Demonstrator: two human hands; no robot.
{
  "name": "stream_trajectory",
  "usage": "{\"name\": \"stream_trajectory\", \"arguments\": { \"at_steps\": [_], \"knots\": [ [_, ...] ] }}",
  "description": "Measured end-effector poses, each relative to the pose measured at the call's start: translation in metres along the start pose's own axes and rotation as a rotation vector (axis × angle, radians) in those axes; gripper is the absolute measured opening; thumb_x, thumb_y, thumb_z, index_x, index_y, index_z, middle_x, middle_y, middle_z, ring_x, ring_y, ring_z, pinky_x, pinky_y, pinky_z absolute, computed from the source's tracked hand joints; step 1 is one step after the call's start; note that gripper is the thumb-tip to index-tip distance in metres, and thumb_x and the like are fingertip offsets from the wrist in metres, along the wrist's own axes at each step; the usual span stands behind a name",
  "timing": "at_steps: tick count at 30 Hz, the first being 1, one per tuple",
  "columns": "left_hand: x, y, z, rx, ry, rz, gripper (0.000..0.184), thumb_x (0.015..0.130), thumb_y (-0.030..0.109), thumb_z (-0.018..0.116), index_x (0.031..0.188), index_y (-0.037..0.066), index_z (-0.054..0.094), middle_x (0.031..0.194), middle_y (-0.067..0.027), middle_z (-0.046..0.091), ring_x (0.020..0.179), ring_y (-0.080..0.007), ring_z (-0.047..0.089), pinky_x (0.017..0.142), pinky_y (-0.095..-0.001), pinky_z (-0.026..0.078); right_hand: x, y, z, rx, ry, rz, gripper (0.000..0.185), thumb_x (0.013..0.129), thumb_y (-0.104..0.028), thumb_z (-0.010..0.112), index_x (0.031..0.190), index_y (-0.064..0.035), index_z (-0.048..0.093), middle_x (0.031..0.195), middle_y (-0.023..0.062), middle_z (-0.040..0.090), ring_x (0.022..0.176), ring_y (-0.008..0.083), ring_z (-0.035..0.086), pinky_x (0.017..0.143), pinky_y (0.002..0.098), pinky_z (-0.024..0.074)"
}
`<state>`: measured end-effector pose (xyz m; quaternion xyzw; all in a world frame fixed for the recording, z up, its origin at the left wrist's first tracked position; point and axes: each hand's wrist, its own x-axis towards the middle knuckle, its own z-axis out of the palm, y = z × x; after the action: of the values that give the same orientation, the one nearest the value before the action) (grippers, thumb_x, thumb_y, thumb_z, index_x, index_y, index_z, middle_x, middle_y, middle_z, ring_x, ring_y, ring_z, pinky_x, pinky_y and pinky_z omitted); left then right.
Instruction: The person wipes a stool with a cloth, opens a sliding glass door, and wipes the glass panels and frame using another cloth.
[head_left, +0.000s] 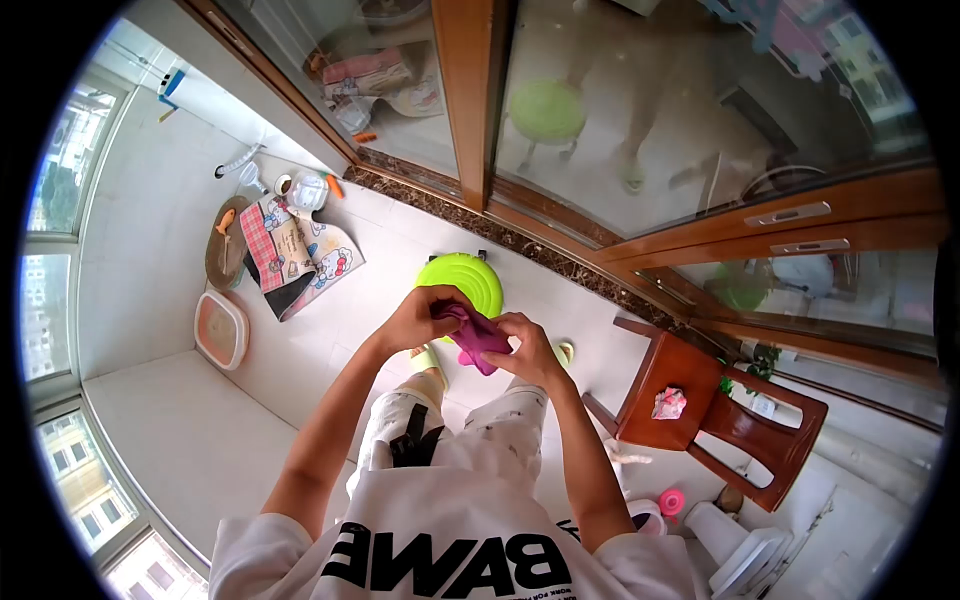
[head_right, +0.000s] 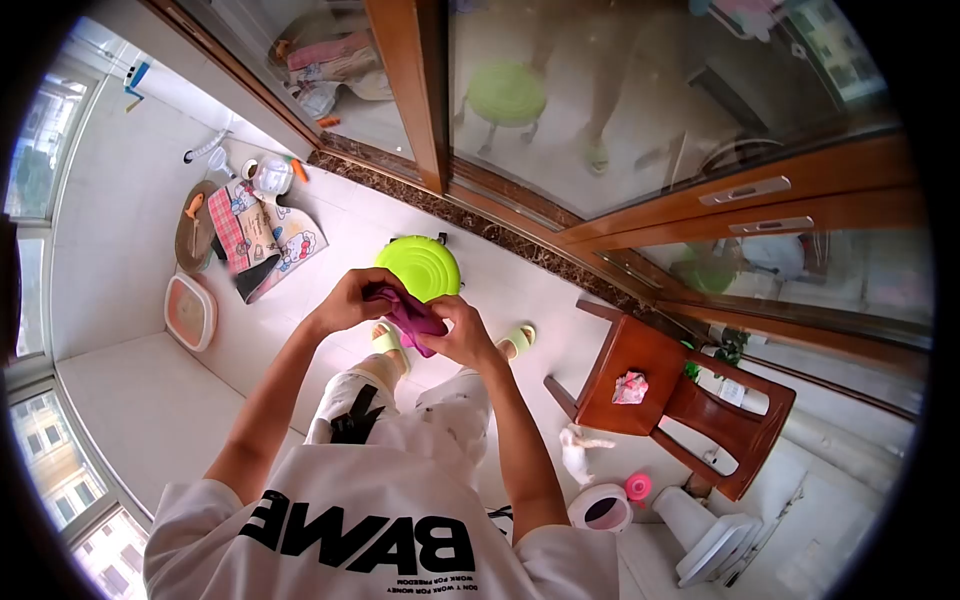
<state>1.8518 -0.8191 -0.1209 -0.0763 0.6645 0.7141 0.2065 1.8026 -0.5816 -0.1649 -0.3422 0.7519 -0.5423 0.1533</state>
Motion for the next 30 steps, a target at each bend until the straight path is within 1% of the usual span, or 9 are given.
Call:
{"name": "stream_trajectory", "arguments": {
  "at_steps": [3,7,8,15,19,20,24,27,30],
  "knots": [
    [-0.001,-0.022,-0.048,-0.116,0.066,-0.087,0.025,0.085,-0.003,0.064,0.110,-0.004,0.066,0.093,-0.0068,0.068,0.085,-0.0150,0.066,0.079,-0.0275,0.056,0.028,-0.004,0.017,0.521,-0.168,0.573,0.020,0.078,-0.010,0.081,0.084,-0.0004,0.065,0.089,0.0052,0.068,0.076,0.0123,0.061,0.072,0.0282,0.0522],
    [0.027,-0.063,-0.076,-0.107,0.228,0.103,0.024,0.089,-0.002,0.063,0.113,-0.003,0.065,0.100,-0.0062,0.067,0.097,-0.0144,0.065,0.087,-0.0282,0.053,0.068,0.020,0.030,0.336,-0.105,0.489,0.034,0.078,-0.006,0.083,0.097,-0.0046,0.055,0.094,0.0016,0.063,0.081,0.0088,0.059,0.074,0.0242,0.0497],
    [0.032,-0.066,-0.081,-0.225,0.190,-0.029,0.021,0.093,0.001,0.059,0.113,-0.002,0.064,0.101,-0.0045,0.065,0.100,-0.0124,0.062,0.089,-0.0283,0.051,0.076,0.043,0.031,0.352,-0.177,0.512,0.049,0.078,-0.008,0.085,0.114,-0.0039,0.052,0.097,0.0050,0.066,0.086,0.0116,0.063,0.078,0.0264,0.0521],
    [0.073,-0.141,-0.091,-0.441,0.489,-0.187,0.010,0.099,0.009,0.052,0.102,0.002,0.059,0.088,0.0017,0.057,0.080,-0.0071,0.051,0.073,-0.0247,0.044,0.159,0.177,0.050,0.544,-0.636,0.900,0.068,0.081,-0.029,0.087,0.136,-0.0040,0.055,0.103,0.0082,0.069,0.095,0.0156,0.066,0.085,0.0271,0.0525],
    [0.098,-0.210,-0.134,-0.517,0.510,-0.253,0.014,0.099,0.010,0.050,0.105,0.003,0.060,0.085,0.0028,0.056,0.076,-0.0061,0.053,0.064,-0.0244,0.044,0.174,0.279,0.096,-0.171,-0.679,0.844,0.069,0.077,-0.021,0.088,0.136,-0.0089,0.056,0.120,0.0125,0.066,0.105,0.0229,0.066,0.092,0.0345,0.0539],
    [0.110,-0.229,-0.148,-0.533,0.539,-0.228,0.013,0.099,0.010,0.049,0.104,0.003,0.059,0.083,0.0022,0.056,0.073,-0.0072,0.053,0.062,-0.0248,0.044,0.181,0.305,0.112,-0.170,-0.700,0.844,0.082,0.068,-0.023,0.092,0.139,-0.0113,0.054,0.129,0.0159,0.062,0.117,0.0315,0.062,0.099,0.0413,0.0504],
    [0.156,-0.311,-0.215,-0.595,0.601,-0.221,0.012,0.100,0.011,0.050,0.100,0.003,0.059,0.082,0.0027,0.055,0.071,-0.0073,0.051,0.062,-0.0246,0.043,0.189,0.407,0.191,-0.566,-0.762,0.736,0.109,0.057,-0.030,0.095,0.150,-0.0186,0.040,0.150,0.0164,0.045,0.140,0.0410,0.040,0.116,0.0505,0.0334],
    [0.164,-0.348,-0.269,-0.671,0.652,-0.178,0.011,0.100,0.010,0.049,0.098,0.004,0.058,0.079,-0.0010,0.056,0.069,-0.0086,0.054,0.061,-0.0259,0.044,0.198,0.451,0.248,-0.963,-0.767,0.616,0.117,0.055,-0.030,0.096,0.154,-0.0211,0.034,0.154,0.0133,0.040,0.138,0.0402,0.042,0.112,0.0646,0.0344],
    [0.158,-0.392,-0.315,-0.742,0.743,-0.181,0.012,0.101,0.011,0.048,0.098,0.005,0.059,0.083,0.0025,0.056,0.074,-0.0052,0.050,0.066,-0.0219,0.042,0.212,0.482,0.285,-0.927,-0.887,0.773,0.104,0.049,-0.033,0.097,0.139,-0.0176,0.047,0.138,0.0114,0.051,0.127,0.0431,0.050,0.101,0.0586,0.0457]
  ]
}}
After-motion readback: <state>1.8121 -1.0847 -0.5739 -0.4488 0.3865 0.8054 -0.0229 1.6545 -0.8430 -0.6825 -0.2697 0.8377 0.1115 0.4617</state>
